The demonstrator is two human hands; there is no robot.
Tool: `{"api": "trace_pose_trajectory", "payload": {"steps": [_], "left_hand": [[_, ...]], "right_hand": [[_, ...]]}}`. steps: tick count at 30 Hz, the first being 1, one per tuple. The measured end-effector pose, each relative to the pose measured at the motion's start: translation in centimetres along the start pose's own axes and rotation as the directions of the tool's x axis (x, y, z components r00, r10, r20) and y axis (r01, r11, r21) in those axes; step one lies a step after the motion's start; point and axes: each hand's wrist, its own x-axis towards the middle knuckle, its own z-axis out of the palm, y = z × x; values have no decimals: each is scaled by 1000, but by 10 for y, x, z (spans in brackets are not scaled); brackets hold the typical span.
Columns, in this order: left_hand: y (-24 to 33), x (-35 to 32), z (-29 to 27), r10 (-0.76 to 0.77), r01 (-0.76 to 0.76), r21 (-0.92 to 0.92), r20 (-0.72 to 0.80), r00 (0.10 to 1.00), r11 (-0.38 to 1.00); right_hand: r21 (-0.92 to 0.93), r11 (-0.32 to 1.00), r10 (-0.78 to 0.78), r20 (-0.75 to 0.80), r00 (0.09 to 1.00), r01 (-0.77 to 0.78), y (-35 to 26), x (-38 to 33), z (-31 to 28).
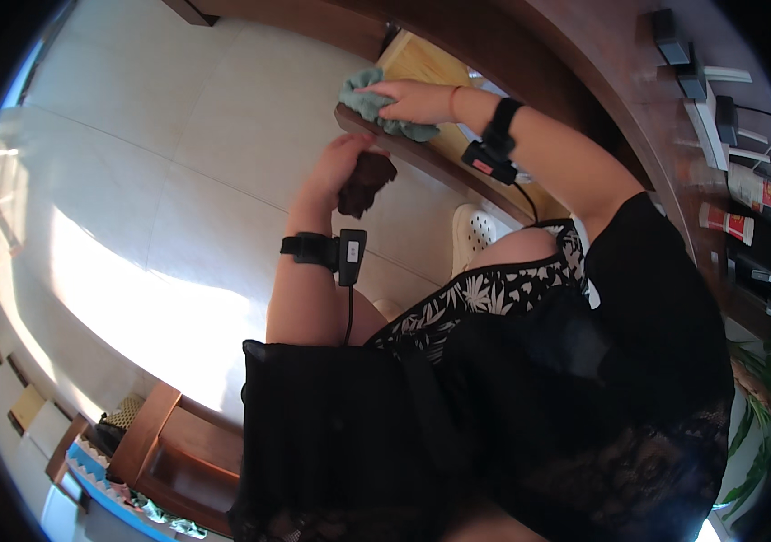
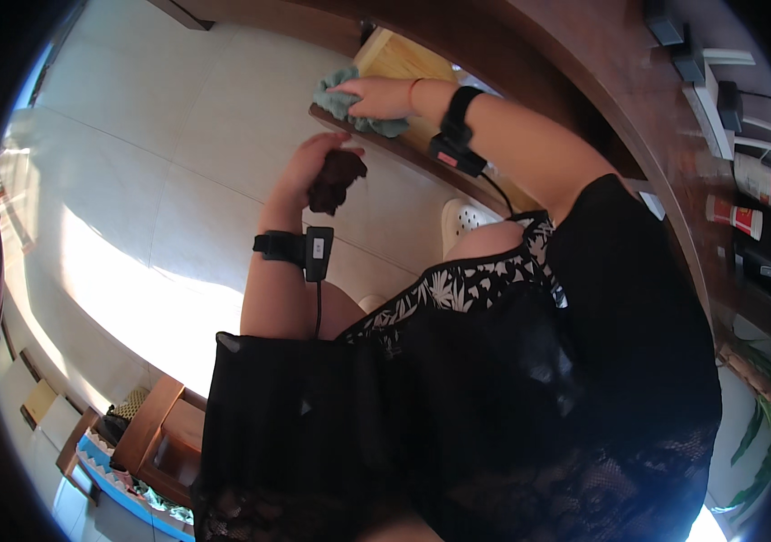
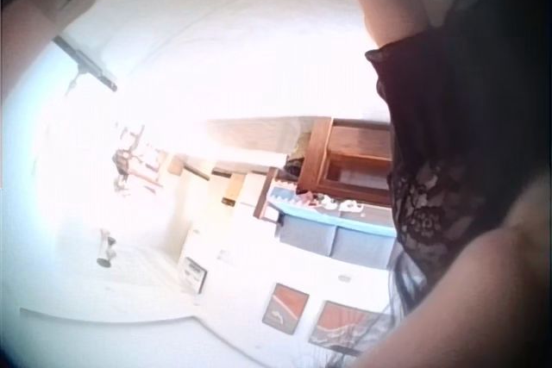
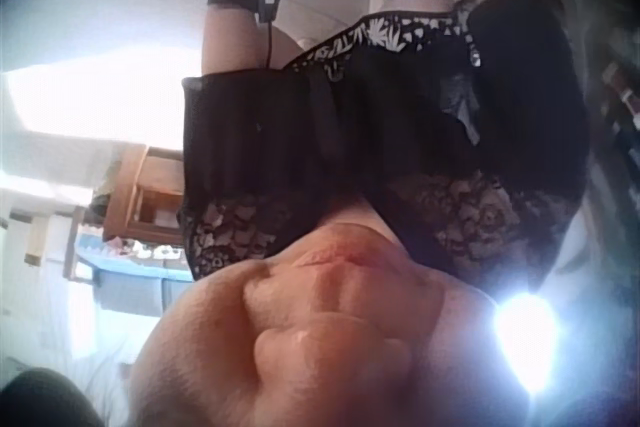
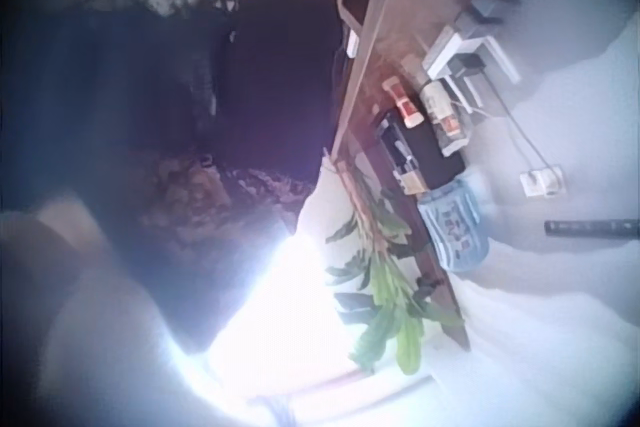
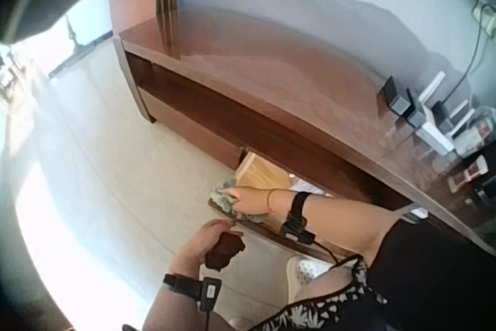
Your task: The person wipes the inside of a drawer and the top of a wooden cabinet with cloths, then applies liquid from a spray bottle to a coffee table and wipes the surface with a cloth.
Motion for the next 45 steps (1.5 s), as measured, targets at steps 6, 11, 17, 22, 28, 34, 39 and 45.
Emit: {"api": "trace_pose_trajectory", "payload": {"steps": [6, 11, 17, 22, 28, 34, 39, 45], "left_hand": [[15, -8, 11, -118, 113, 52, 103, 988, 992], [19, -14, 7, -80, 80, -1, 105, 991, 997], [22, 0, 5, -124, 126, -8, 123, 985, 992], [28, -3, 10, -208, 209, 9, 141, 968, 978], [22, 21, 37, -116, 197, -216, 340, 933, 956], [17, 22, 79, 133, -81, -212, 243, 961, 974], [12, 32, 42, 116, -105, -207, 46, 992, 973], [8, 29, 45, 159, -171, -290, -64, 985, 942]], "right_hand": [[-252, 957, 197, 200, 960, -144, 5, -20, -10], [-372, 832, 500, 183, 847, -411, 37, -167, -20], [-709, 284, 936, 61, 345, -645, 85, -327, -5], [-507, 353, 935, 152, 321, -787, 70, -323, -5], [-15, 782, 612, 206, 764, -622, 126, -315, 13], [40, 591, 792, -221, 569, -806, 134, -310, -11], [292, 847, 531, -410, 742, -444, 81, -220, -9], [48, 837, 520, -384, 763, -546, 130, -194, -35]]}}
